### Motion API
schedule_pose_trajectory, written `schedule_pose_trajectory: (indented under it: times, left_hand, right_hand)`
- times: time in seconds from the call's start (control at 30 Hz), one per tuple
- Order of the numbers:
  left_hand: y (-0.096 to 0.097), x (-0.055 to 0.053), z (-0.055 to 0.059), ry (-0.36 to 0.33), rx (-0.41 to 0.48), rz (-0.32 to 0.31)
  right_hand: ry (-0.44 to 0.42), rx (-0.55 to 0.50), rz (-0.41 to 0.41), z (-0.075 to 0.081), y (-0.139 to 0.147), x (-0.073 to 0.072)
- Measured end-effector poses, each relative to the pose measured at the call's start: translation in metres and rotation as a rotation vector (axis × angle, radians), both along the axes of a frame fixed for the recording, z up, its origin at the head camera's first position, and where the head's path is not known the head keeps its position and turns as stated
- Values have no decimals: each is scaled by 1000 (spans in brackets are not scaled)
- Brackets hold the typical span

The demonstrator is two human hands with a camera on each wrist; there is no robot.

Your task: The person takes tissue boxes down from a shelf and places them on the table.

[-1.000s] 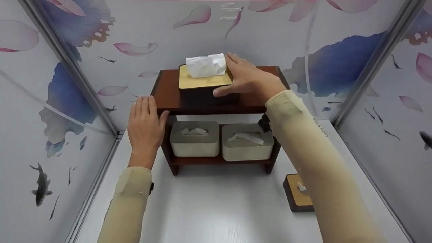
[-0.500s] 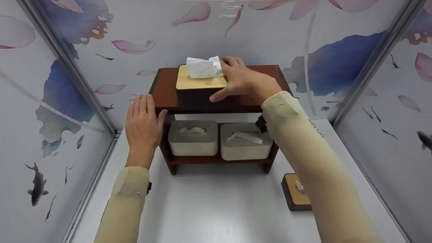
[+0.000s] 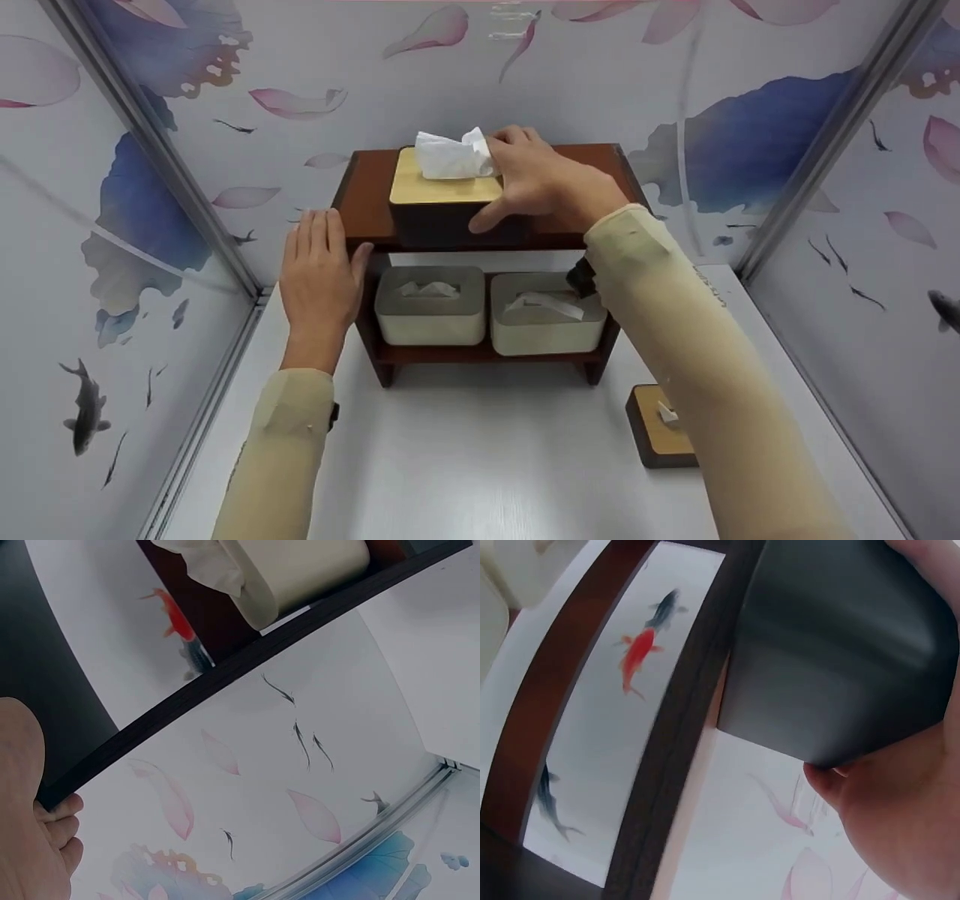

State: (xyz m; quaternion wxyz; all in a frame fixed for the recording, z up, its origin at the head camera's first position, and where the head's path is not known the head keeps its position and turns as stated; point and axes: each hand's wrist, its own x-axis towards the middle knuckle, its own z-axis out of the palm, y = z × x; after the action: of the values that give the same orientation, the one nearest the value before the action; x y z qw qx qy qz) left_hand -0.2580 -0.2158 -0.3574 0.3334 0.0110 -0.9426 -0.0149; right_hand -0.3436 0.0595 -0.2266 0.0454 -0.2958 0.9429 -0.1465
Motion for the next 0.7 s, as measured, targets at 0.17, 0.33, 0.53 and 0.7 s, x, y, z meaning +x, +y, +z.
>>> schedule_pose_trajectory:
  times: [0.17, 0.33, 0.53, 0.7]
  left_hand:
    - [1, 0, 0, -23, 13, 1]
    - [1, -1, -1, -12, 16, -2]
    - [0, 0, -1, 0, 8, -7]
    - [-1, 0, 0, -36, 22, -7]
  right_hand:
    - [82, 15, 6, -1, 4, 5]
    - [136, 13, 21, 0, 11, 12]
    - [181, -24, 44, 1, 25, 23]
    - [252, -29, 87, -3, 36, 36]
